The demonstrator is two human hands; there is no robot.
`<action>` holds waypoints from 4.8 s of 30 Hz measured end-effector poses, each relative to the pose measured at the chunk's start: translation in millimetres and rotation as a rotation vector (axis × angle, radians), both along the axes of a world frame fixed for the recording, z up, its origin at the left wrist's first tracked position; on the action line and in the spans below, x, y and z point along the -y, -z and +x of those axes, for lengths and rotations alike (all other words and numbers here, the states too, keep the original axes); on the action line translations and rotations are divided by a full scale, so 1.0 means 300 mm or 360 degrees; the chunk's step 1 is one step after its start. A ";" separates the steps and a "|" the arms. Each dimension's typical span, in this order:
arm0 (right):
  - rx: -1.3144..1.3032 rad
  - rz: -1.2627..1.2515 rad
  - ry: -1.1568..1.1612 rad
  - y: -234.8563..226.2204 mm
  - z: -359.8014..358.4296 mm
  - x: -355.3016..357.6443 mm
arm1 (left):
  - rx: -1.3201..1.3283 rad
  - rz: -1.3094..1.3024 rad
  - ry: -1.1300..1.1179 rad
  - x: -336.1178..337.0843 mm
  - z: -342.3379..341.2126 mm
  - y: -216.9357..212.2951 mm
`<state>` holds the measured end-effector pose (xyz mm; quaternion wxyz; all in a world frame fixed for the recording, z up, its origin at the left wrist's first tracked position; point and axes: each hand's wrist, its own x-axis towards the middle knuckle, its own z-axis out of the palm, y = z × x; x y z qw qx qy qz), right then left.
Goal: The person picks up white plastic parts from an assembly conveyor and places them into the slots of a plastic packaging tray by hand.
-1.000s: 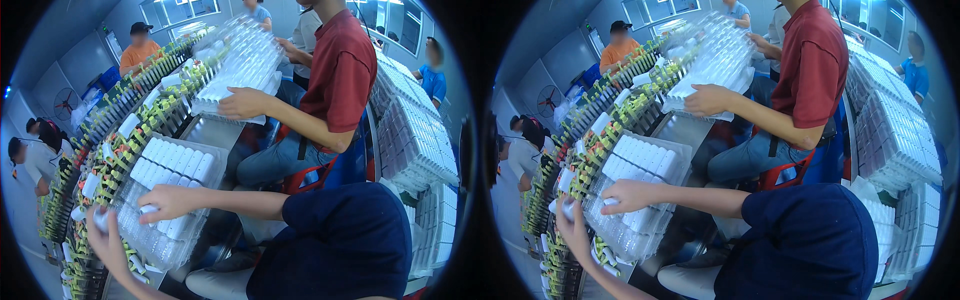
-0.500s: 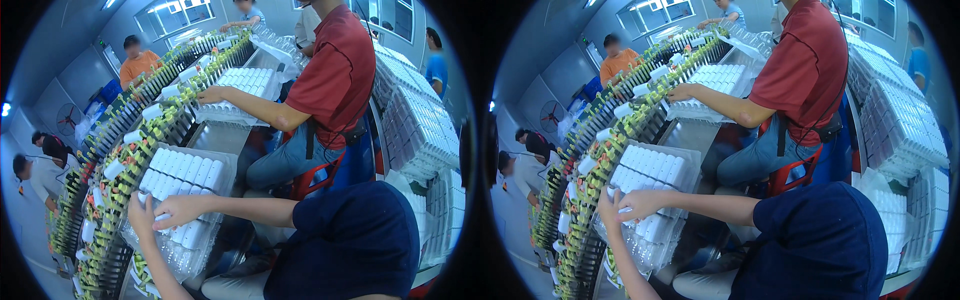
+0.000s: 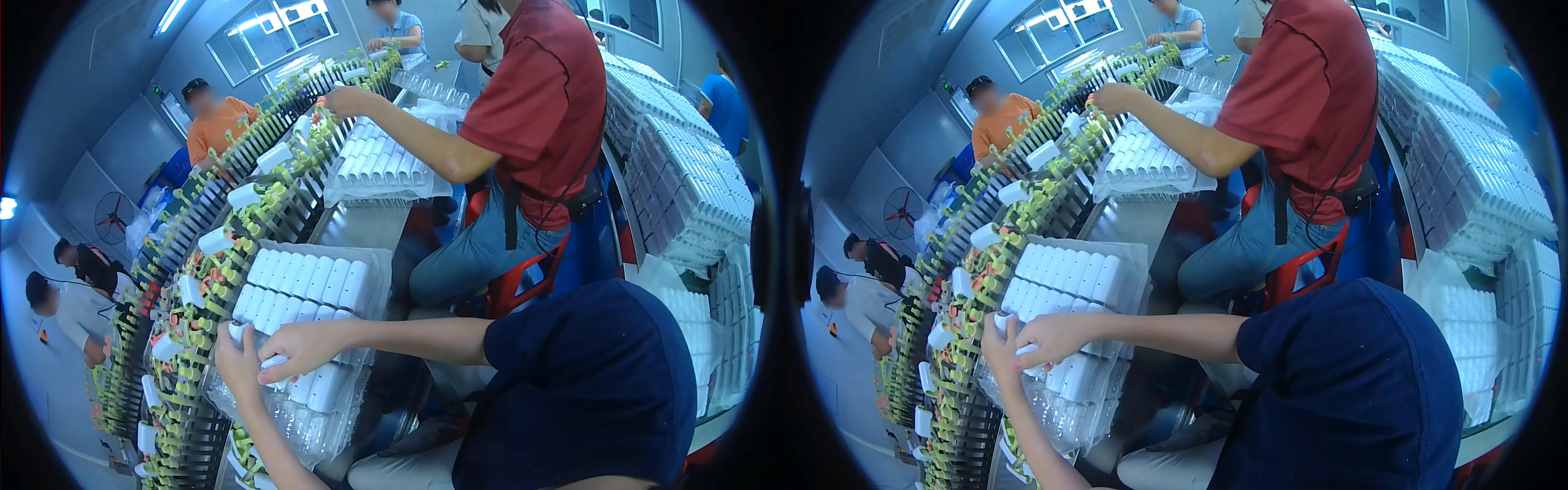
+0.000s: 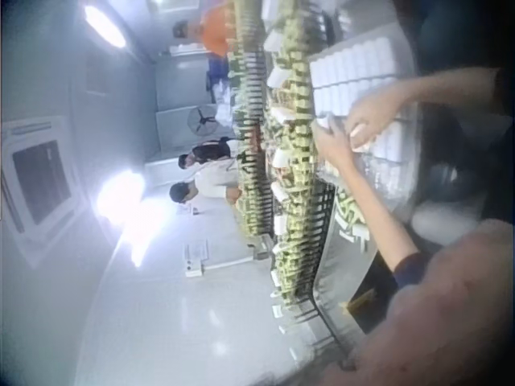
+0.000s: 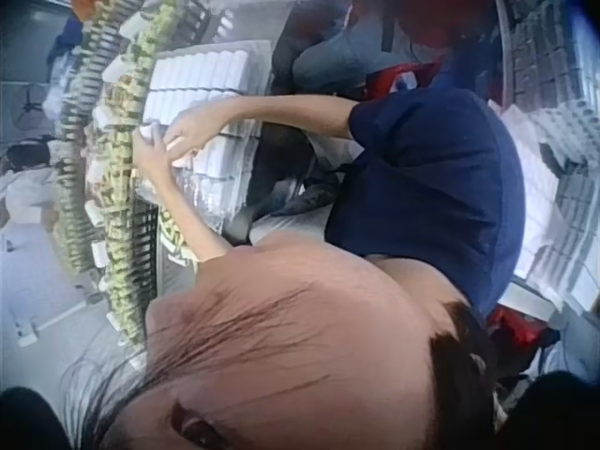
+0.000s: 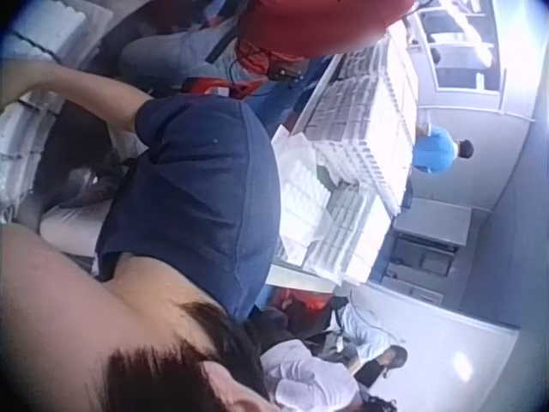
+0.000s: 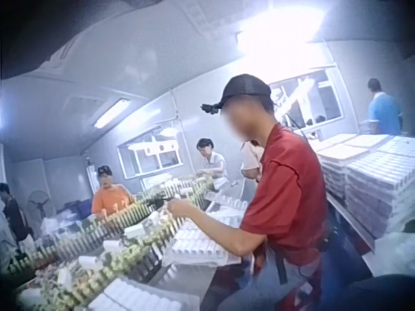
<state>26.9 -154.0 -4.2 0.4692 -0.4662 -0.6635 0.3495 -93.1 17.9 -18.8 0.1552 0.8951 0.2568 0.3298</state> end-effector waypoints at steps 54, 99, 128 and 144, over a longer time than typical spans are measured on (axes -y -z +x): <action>0.0020 0.0052 -0.0019 0.000 0.004 0.006 | -0.0013 -0.0027 0.0000 0.003 -0.001 -0.004; -0.0068 -0.0058 0.0047 0.014 -0.010 -0.026 | 0.0060 0.0444 -0.0211 -0.102 0.246 -0.368; 0.0274 0.0115 0.0081 -0.004 -0.020 -0.006 | -0.0731 0.1071 -0.0741 -0.521 -0.254 -0.238; 0.1653 0.0784 0.1528 -0.314 0.353 -0.681 | -0.1148 0.0942 -0.1217 -0.361 -0.386 -0.318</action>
